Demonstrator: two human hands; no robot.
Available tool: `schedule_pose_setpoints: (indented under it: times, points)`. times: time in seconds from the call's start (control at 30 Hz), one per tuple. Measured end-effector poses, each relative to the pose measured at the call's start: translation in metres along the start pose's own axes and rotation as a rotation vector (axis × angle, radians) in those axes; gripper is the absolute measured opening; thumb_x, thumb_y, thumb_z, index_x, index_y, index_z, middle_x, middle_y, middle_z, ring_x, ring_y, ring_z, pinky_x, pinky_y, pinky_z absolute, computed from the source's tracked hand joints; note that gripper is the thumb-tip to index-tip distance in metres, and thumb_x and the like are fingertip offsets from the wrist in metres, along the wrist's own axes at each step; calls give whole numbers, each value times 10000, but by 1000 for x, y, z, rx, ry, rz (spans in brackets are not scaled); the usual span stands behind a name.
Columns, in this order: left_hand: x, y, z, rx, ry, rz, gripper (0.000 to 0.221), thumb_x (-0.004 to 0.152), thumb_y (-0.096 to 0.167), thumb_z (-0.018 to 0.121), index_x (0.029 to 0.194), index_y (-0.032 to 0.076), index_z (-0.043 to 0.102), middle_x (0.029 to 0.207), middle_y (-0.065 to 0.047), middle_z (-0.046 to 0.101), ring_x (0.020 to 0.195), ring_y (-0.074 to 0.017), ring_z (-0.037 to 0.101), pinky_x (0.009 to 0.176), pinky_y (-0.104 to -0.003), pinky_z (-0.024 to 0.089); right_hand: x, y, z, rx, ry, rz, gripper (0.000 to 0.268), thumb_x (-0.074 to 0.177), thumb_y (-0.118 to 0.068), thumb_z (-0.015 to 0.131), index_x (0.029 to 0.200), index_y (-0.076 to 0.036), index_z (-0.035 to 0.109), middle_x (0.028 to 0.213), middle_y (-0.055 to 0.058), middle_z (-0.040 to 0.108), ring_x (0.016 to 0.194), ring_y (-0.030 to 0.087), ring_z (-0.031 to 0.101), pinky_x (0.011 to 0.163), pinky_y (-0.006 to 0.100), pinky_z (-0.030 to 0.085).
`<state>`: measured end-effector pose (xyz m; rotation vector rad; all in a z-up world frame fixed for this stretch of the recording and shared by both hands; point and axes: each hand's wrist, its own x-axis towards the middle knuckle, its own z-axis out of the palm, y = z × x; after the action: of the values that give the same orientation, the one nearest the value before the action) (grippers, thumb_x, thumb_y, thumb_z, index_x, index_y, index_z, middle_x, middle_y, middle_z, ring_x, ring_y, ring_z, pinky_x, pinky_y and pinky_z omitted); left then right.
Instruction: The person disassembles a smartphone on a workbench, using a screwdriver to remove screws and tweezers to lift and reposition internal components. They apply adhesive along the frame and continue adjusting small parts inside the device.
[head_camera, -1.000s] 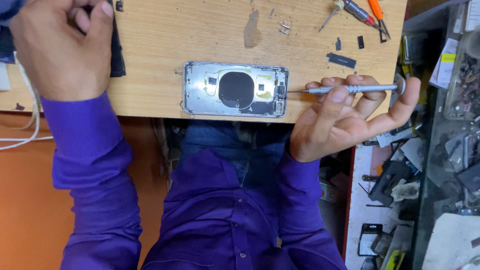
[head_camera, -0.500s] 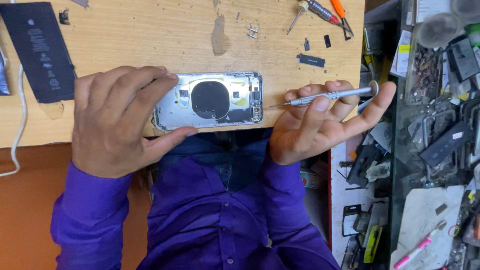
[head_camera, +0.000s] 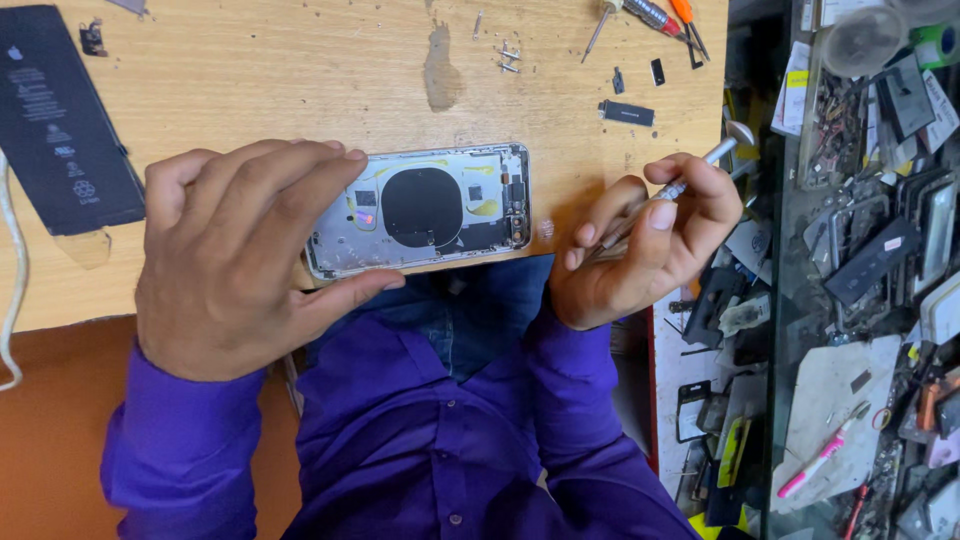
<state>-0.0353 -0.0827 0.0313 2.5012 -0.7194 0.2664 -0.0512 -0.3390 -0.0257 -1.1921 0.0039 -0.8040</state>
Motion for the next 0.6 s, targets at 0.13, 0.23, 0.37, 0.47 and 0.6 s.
schedule_pose_setpoints:
  times: [0.13, 0.23, 0.37, 0.47, 0.6]
  points:
    - [-1, 2, 0, -20, 14, 9, 755, 743, 495, 887, 1314, 76, 627, 1285, -63, 649, 1168, -256, 614, 975, -420, 382, -2, 0, -1, -3, -18, -2, 216, 1115, -115, 571, 1263, 20, 490, 1132, 159, 545, 490, 138, 462, 378, 215, 320]
    - [-1, 4, 0, -8, 27, 18, 742, 739, 485, 899, 1306, 89, 631, 1283, -72, 649, 1176, -273, 609, 959, -419, 410, -6, 0, -3, 35, -41, -8, 195, 1112, -110, 573, 1245, 14, 503, 1115, 161, 555, 479, 132, 442, 379, 220, 312]
    - [0, 6, 2, 13, 45, 27, 727, 703, 473, 909, 1272, 114, 636, 1267, -72, 649, 1184, -286, 602, 942, -421, 436, -16, -7, -17, 52, -34, 38, 187, 1096, -95, 574, 1249, -11, 507, 1102, 169, 567, 490, 142, 450, 373, 221, 341]
    - [0, 6, 4, 6, 44, 27, 730, 685, 465, 920, 1259, 116, 634, 1263, -76, 646, 1201, -290, 602, 942, -425, 447, -32, -13, -36, -5, -20, 31, 176, 1098, -77, 579, 1258, -32, 519, 1074, 156, 568, 509, 142, 474, 386, 226, 378]
    - [1, 7, 4, -1, 35, 23, 724, 671, 439, 933, 1244, 106, 640, 1252, -80, 644, 1212, -289, 616, 934, -425, 447, -49, -21, -66, -213, -52, 35, 128, 1115, -79, 579, 1231, -39, 545, 1074, 140, 572, 564, 148, 507, 442, 245, 439]
